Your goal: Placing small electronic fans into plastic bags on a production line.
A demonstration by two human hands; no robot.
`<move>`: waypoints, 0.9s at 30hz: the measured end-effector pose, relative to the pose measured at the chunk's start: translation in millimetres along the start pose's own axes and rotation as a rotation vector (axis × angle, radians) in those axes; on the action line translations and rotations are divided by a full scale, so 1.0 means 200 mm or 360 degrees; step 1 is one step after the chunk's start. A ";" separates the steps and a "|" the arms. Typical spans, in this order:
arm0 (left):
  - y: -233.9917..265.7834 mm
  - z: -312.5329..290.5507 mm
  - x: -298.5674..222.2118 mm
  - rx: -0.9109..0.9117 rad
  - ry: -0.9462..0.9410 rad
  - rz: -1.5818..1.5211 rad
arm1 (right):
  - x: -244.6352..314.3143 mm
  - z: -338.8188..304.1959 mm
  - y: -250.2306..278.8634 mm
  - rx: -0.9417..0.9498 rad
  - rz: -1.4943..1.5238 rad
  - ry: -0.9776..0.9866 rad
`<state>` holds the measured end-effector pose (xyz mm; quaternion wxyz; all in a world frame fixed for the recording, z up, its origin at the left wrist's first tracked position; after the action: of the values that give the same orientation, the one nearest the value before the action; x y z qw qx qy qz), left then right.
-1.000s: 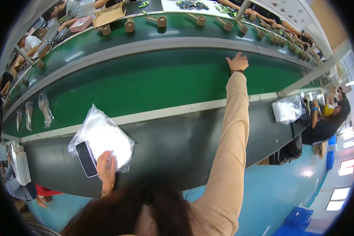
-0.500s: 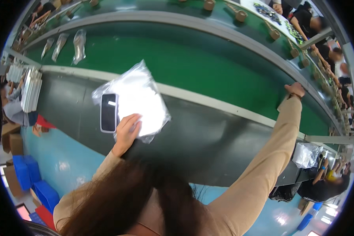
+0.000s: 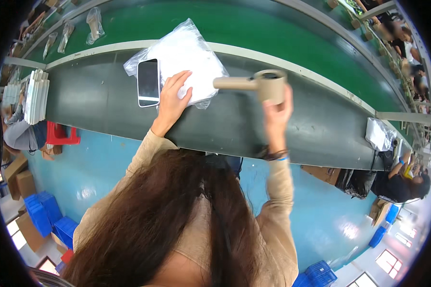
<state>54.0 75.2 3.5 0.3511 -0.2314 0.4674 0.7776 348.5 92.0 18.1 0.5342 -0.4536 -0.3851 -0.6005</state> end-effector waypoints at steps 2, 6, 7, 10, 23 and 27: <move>0.02 0.00 -0.01 0.0039 0.0035 -0.0059 | 0.08 -0.18 -0.24 -0.0097 0.0013 0.0057; 0.05 0.01 -0.04 0.0165 0.0194 -0.0361 | 0.03 -0.27 -0.47 0.0009 0.0092 -0.0044; 0.06 0.02 -0.05 0.0160 0.0188 -0.0361 | 0.02 -0.28 -0.51 0.0033 0.0118 -0.0073; 0.10 0.03 -0.09 0.0145 0.0148 -0.0547 | 0.10 -0.25 -0.64 0.0200 -0.0232 0.0080; 0.34 0.31 -0.27 0.0207 -0.0080 -0.0422 | 0.43 0.02 -0.98 0.0779 -0.1100 0.0757; 0.35 0.35 -0.27 0.0226 -0.0168 -0.0323 | 0.38 0.14 -1.01 0.0966 -0.1524 0.0696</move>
<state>33.7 97.2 112.9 0.4675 -0.2109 0.4763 0.7142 150.7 123.8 102.9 0.3770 0.0765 -0.5816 -0.7168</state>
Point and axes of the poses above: each hand's wrist, its own z-axis towards the middle knuckle, its own y-axis out of the back of the hand, x = y × z, the point moved 8 cm from there along z, towards the middle knuckle, and after that the axes turned 1 degree about y, right-handed, at the moved point
